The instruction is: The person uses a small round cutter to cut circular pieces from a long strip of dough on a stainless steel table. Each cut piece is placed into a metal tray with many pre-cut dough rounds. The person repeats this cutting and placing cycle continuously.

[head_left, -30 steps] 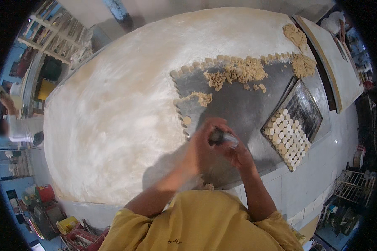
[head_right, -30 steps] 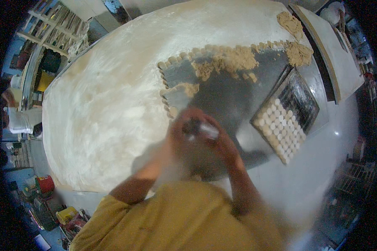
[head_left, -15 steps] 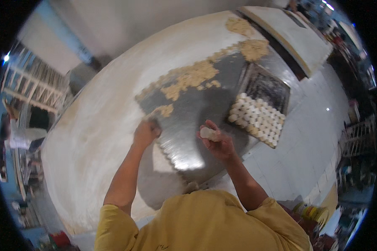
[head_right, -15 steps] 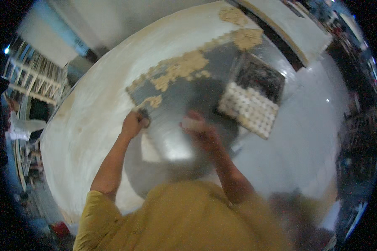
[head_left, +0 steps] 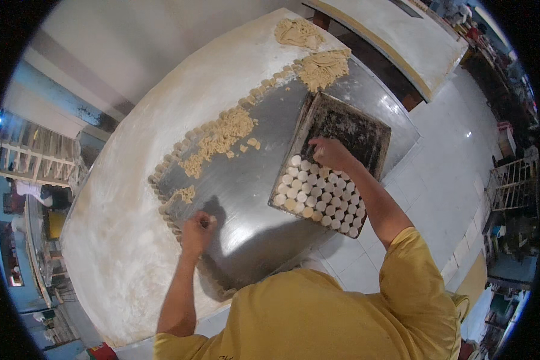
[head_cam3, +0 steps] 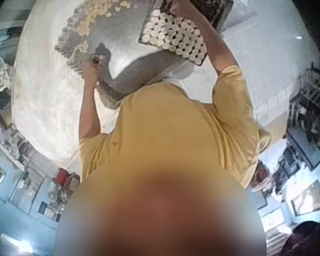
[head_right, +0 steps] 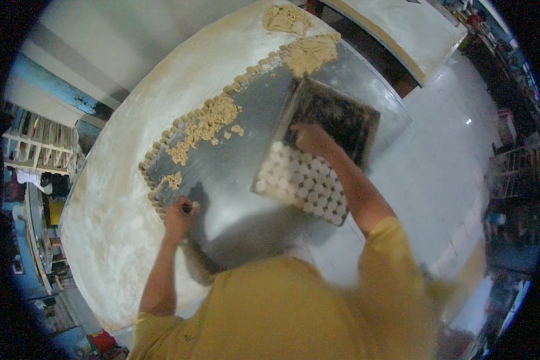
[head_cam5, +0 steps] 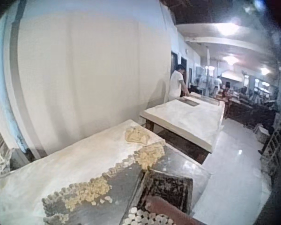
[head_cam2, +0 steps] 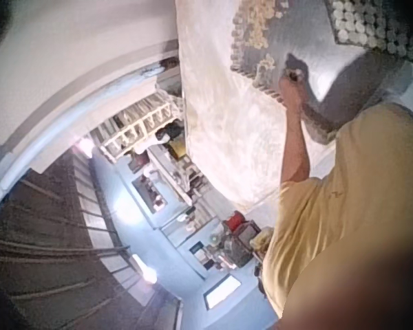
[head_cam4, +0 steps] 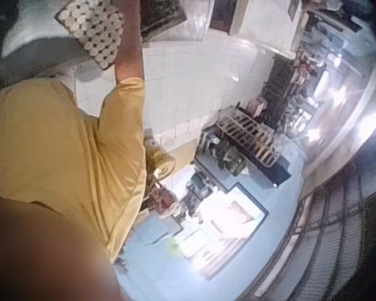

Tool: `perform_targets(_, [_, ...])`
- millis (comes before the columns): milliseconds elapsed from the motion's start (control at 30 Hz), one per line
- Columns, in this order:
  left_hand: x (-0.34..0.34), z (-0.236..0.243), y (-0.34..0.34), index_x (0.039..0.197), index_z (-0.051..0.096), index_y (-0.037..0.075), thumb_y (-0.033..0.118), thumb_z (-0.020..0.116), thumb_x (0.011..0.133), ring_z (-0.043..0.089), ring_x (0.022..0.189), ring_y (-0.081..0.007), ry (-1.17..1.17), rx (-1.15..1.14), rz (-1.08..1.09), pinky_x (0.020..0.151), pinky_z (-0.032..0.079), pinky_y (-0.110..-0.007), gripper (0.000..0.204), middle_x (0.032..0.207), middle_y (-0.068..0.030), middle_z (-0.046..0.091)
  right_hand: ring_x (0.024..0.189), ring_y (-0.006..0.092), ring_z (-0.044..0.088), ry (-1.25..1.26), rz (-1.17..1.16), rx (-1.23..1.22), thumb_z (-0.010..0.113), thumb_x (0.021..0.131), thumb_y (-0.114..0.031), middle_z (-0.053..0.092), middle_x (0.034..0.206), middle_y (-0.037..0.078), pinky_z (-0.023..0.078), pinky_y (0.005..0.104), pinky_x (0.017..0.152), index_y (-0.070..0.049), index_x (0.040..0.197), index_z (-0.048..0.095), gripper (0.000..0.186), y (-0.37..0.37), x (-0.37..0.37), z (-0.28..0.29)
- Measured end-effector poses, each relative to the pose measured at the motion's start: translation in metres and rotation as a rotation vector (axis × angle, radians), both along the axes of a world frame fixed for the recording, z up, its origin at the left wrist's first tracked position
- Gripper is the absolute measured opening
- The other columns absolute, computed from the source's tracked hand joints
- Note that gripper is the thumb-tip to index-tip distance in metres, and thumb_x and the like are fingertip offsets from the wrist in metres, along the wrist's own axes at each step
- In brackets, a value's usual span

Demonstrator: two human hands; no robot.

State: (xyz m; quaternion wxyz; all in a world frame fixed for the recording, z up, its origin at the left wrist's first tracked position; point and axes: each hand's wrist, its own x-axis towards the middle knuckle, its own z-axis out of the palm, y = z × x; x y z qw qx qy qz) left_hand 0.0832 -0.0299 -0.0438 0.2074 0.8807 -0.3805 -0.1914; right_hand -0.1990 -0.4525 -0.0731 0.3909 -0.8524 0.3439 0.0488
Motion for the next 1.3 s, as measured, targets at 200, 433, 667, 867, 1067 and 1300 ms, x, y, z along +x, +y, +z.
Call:
perform_targets(200, [-0.087,0.028,-0.043,0.101,0.071,0.002,0.015,0.086,0.088,0.077,0.085,-0.0293,0.154,-0.025,0.049,0.079,0.058,-0.039,0.023,0.09,-0.0182,0.076,0.105,0.0381,0.075,0.06,0.375,-0.083,0.073,0.083,-0.002,0.078,0.112,0.016,0.058,0.0502,0.097,-0.004,0.126,0.074,0.043,-0.031,0.002,-0.028])
perform_targets(433, [-0.097,0.027,-0.069,0.101,0.071,0.001,0.015,0.086,0.089,0.073,0.079,-0.0268,0.196,-0.05,0.05,0.076,0.057,-0.039,0.024,0.09,-0.0171,0.075,0.125,0.0372,0.064,-0.017,0.459,-0.143,0.072,0.09,-0.005,0.074,0.123,0.018,0.051,0.0487,0.11,-0.006,0.124,0.075,0.034,-0.04,0.036,-0.023])
perform_targets(667, [-0.098,0.028,-0.093,0.1,0.071,0.001,0.014,0.086,0.091,0.065,0.072,-0.0199,0.32,-0.123,0.107,0.07,0.053,-0.036,0.023,0.082,-0.012,0.071,0.126,0.0385,0.063,0.066,0.446,0.069,0.071,0.093,-0.009,0.071,0.124,0.018,0.051,0.0505,0.11,-0.005,0.121,0.073,0.028,-0.041,0.042,0.009])
perform_targets(867, [-0.094,0.036,-0.124,0.1,0.071,0.003,0.015,0.086,0.092,0.062,0.073,-0.0159,0.365,-0.065,0.102,0.069,0.052,-0.035,0.021,0.081,-0.0081,0.07,0.125,0.0392,0.063,-0.102,0.423,0.026,0.068,0.093,-0.006,0.068,0.124,0.018,0.051,0.0499,0.108,-0.003,0.117,0.072,0.024,-0.04,0.048,-0.021])
perform_targets(1067, [-0.085,0.026,-0.156,0.103,0.072,0.003,0.016,0.084,0.093,0.064,0.075,-0.0177,0.368,-0.046,0.029,0.072,0.053,-0.036,0.02,0.083,-0.01,0.071,0.123,0.0389,0.065,-0.155,0.425,-0.038,0.062,0.096,-0.001,0.069,0.127,0.02,0.052,0.0487,0.11,-0.002,0.132,0.068,0.037,-0.026,0.056,-0.028])
perform_targets(1300, [-0.058,-0.013,-0.255,0.106,0.072,0.001,0.014,0.083,0.09,0.075,0.083,-0.0286,0.369,-0.179,-0.085,0.079,0.058,-0.04,0.024,0.094,-0.0172,0.077,0.106,0.036,0.073,-0.234,0.055,0.048,0.066,0.095,-0.008,0.075,0.12,0.021,0.057,0.0487,0.095,-0.003,0.124,0.075,0.031,-0.032,0.016,-0.026])
